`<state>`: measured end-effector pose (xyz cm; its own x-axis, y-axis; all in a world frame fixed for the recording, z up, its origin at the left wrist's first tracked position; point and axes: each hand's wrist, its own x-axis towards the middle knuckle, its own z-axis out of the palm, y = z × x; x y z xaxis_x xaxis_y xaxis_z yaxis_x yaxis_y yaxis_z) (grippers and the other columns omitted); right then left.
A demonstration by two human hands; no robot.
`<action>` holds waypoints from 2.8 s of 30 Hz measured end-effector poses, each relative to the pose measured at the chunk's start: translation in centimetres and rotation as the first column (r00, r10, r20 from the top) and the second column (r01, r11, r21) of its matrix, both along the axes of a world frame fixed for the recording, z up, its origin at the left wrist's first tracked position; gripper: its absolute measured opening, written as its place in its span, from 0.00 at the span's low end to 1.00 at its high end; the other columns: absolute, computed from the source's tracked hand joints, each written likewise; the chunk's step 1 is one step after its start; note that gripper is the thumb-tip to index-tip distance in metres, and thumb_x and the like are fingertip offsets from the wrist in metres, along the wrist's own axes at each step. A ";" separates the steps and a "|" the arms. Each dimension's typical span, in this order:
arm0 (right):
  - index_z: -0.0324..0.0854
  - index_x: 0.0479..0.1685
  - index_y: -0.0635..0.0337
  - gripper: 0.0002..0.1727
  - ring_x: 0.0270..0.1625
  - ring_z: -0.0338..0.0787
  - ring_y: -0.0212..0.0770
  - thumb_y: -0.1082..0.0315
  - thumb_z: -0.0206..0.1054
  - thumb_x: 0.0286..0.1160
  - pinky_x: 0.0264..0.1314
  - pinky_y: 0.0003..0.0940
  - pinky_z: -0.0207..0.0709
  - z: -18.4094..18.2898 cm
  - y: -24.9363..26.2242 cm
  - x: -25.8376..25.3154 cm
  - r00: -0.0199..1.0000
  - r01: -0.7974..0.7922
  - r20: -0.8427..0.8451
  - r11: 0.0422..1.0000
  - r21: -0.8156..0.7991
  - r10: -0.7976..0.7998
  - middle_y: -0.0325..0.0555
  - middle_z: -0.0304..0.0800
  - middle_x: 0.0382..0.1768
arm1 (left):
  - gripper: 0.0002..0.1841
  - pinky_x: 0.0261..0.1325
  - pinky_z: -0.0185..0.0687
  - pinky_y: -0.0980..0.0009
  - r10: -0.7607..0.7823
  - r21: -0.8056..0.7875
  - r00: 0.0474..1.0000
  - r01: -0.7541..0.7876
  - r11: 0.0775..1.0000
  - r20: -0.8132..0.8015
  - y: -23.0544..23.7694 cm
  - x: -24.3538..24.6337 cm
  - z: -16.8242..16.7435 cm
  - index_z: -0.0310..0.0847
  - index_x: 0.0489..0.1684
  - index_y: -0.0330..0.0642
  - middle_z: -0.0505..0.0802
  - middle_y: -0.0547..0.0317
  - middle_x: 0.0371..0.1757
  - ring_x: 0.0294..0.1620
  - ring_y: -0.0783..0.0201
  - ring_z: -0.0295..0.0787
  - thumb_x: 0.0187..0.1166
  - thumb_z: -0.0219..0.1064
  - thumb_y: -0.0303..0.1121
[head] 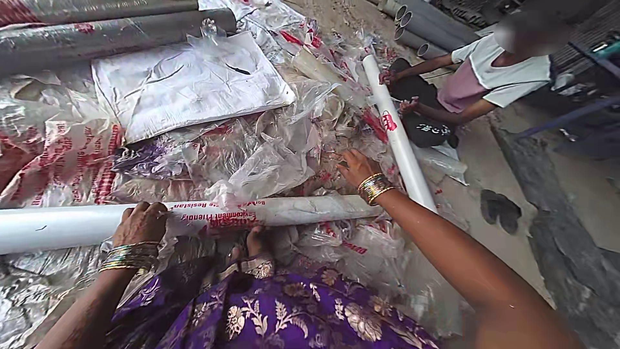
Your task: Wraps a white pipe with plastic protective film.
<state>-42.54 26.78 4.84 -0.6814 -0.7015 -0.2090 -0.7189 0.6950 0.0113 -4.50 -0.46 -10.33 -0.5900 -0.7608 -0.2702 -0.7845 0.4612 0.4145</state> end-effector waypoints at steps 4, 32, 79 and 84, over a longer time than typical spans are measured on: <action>0.80 0.73 0.63 0.24 0.73 0.84 0.67 0.56 0.61 0.89 0.74 0.68 0.73 -7.4 6.8 4.1 0.913 -0.134 0.405 0.898 0.420 -0.054 0.67 0.86 0.68 | 0.14 0.71 0.73 0.32 0.039 0.014 0.988 -0.041 0.999 0.152 0.5 -0.8 0.5 0.82 0.64 0.27 0.84 0.26 0.69 0.75 0.27 0.78 0.86 0.59 0.24; 0.41 0.98 0.53 0.68 0.68 0.86 0.70 0.33 0.80 0.60 0.67 0.66 0.79 -15.3 -7.3 10.6 0.939 -0.335 0.261 0.755 0.564 0.222 0.73 0.72 0.79 | 0.23 0.82 0.65 0.43 0.038 0.155 0.979 -0.069 0.986 0.199 2.5 0.3 -0.8 0.82 0.67 0.34 0.90 0.40 0.67 0.78 0.42 0.78 0.82 0.69 0.43; 0.51 0.94 0.58 0.66 0.70 0.86 0.67 0.32 0.80 0.56 0.67 0.65 0.79 -14.9 -8.1 9.9 0.927 -0.374 0.253 0.737 0.563 0.277 0.69 0.82 0.71 | 0.19 0.80 0.66 0.40 -0.067 0.198 0.943 0.001 0.980 0.326 3.5 0.7 2.0 0.83 0.67 0.40 0.93 0.39 0.62 0.71 0.40 0.86 0.89 0.58 0.41; 0.51 0.94 0.57 0.67 0.68 0.87 0.68 0.30 0.80 0.55 0.66 0.65 0.79 -14.9 -8.0 10.3 0.933 -0.360 0.226 0.731 0.580 0.280 0.70 0.83 0.70 | 0.23 0.72 0.75 0.34 -0.097 0.337 0.917 -0.043 0.941 0.387 5.9 2.2 6.0 0.71 0.78 0.33 0.87 0.30 0.68 0.73 0.32 0.83 0.89 0.59 0.37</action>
